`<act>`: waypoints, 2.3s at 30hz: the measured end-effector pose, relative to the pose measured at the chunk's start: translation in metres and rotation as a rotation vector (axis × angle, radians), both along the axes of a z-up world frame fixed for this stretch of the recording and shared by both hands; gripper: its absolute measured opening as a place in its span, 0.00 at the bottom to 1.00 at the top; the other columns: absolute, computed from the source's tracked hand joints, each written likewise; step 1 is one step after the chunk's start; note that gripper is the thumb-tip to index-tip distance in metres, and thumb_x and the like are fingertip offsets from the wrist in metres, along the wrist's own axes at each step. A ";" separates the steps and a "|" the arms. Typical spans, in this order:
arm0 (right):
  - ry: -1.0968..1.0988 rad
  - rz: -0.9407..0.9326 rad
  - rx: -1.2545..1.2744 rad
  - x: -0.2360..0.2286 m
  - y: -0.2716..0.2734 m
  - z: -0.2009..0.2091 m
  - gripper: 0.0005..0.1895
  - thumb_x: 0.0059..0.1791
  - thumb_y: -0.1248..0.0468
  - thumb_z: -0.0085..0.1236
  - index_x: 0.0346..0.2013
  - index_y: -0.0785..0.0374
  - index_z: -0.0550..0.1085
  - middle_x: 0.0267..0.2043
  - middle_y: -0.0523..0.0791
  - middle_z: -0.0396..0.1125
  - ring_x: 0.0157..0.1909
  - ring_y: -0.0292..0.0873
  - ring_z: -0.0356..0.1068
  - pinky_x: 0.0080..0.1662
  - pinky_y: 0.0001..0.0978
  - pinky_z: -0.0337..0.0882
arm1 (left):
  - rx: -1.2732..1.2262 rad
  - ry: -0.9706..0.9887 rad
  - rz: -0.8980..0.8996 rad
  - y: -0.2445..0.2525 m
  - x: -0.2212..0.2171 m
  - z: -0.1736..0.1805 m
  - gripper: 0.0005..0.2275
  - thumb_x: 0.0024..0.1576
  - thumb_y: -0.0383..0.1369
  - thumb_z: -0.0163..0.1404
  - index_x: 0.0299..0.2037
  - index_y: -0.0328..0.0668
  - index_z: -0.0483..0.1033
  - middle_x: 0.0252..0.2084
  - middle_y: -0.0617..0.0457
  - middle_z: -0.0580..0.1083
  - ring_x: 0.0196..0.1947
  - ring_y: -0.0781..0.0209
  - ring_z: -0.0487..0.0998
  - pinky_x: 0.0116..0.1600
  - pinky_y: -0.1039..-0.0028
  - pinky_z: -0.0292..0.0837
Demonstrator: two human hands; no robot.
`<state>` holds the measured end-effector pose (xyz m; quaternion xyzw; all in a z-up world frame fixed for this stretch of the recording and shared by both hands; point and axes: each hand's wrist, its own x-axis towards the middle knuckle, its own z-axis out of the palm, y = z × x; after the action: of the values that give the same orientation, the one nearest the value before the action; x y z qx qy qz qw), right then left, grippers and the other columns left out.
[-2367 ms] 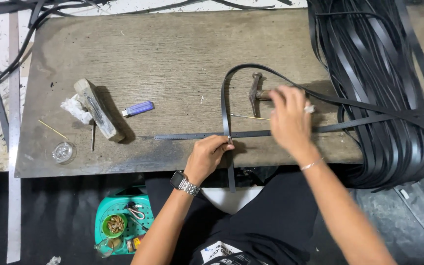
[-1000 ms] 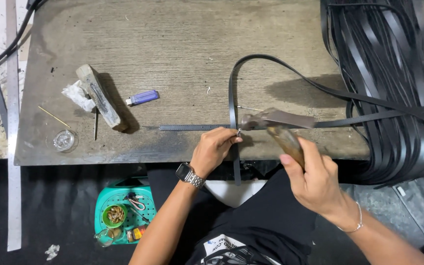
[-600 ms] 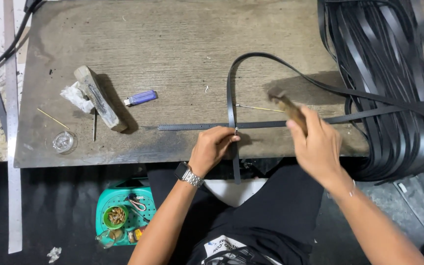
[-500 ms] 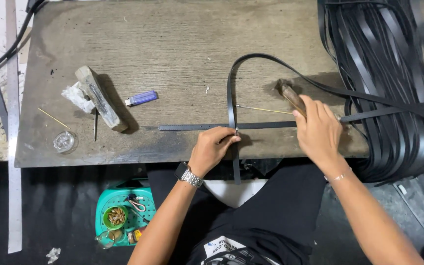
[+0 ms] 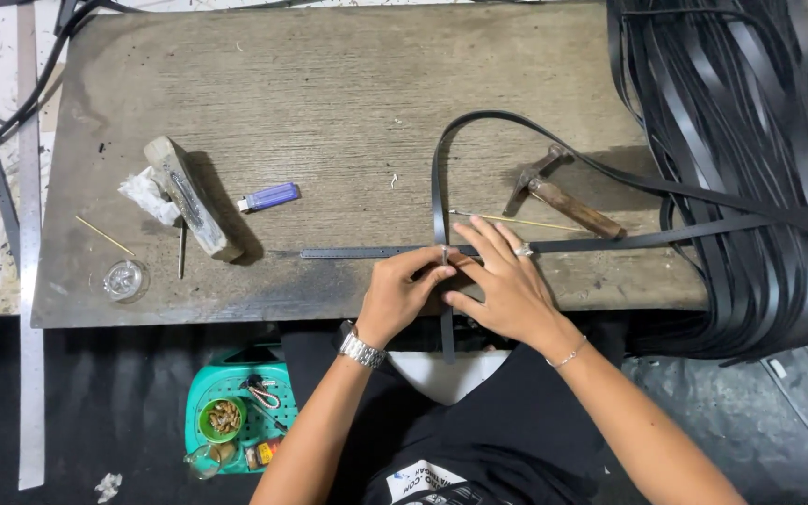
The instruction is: The person measures a black leather strip with a ruler, marks it with a wooden stick, and then uses a hammer to drive nails into the marked points. The person repeats this process for several nails along the strip.
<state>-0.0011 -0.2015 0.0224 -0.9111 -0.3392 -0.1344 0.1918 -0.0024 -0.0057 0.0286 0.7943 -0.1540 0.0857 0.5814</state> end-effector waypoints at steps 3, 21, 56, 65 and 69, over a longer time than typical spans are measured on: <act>0.024 -0.010 -0.008 0.000 -0.001 -0.001 0.31 0.50 0.41 0.55 0.61 0.54 0.72 0.69 0.53 0.59 0.76 0.59 0.50 0.72 0.56 0.45 | -0.117 0.083 0.038 0.001 0.004 -0.007 0.05 0.54 0.32 0.63 0.36 0.44 0.85 0.29 0.49 0.82 0.34 0.50 0.85 0.39 0.68 0.80; 0.129 -0.011 0.047 -0.004 -0.002 0.001 0.39 0.47 0.37 0.58 0.66 0.54 0.68 0.72 0.50 0.57 0.77 0.54 0.48 0.74 0.53 0.39 | -0.115 0.080 0.145 0.001 0.008 -0.016 0.02 0.55 0.31 0.61 0.35 0.45 0.85 0.26 0.53 0.82 0.26 0.60 0.84 0.35 0.73 0.78; 0.046 -0.028 0.103 -0.004 0.001 0.000 0.39 0.45 0.39 0.62 0.62 0.60 0.70 0.70 0.51 0.59 0.75 0.55 0.53 0.73 0.56 0.45 | 0.026 -0.066 0.113 -0.004 0.003 -0.024 0.02 0.58 0.26 0.58 0.37 0.42 0.83 0.29 0.49 0.81 0.30 0.49 0.84 0.35 0.69 0.79; -0.087 -0.669 -0.133 0.029 -0.089 -0.015 0.21 0.52 0.54 0.60 0.54 0.64 0.74 0.54 0.47 0.61 0.62 0.54 0.56 0.59 0.59 0.56 | 0.053 -0.158 0.097 -0.007 0.004 -0.026 0.02 0.56 0.27 0.60 0.36 0.39 0.82 0.28 0.49 0.81 0.30 0.48 0.83 0.35 0.69 0.80; -0.038 -0.680 -0.364 0.037 -0.105 -0.022 0.21 0.59 0.46 0.46 0.51 0.59 0.73 0.38 0.44 0.65 0.48 0.50 0.67 0.51 0.51 0.64 | 0.075 -0.197 0.083 -0.008 0.004 -0.029 0.03 0.55 0.27 0.61 0.35 0.38 0.81 0.29 0.49 0.81 0.31 0.49 0.83 0.36 0.68 0.81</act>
<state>0.0361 -0.3067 0.0002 -0.9881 -0.0394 -0.1447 -0.0348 0.0018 -0.0138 -0.0001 0.8090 -0.1804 0.1818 0.5291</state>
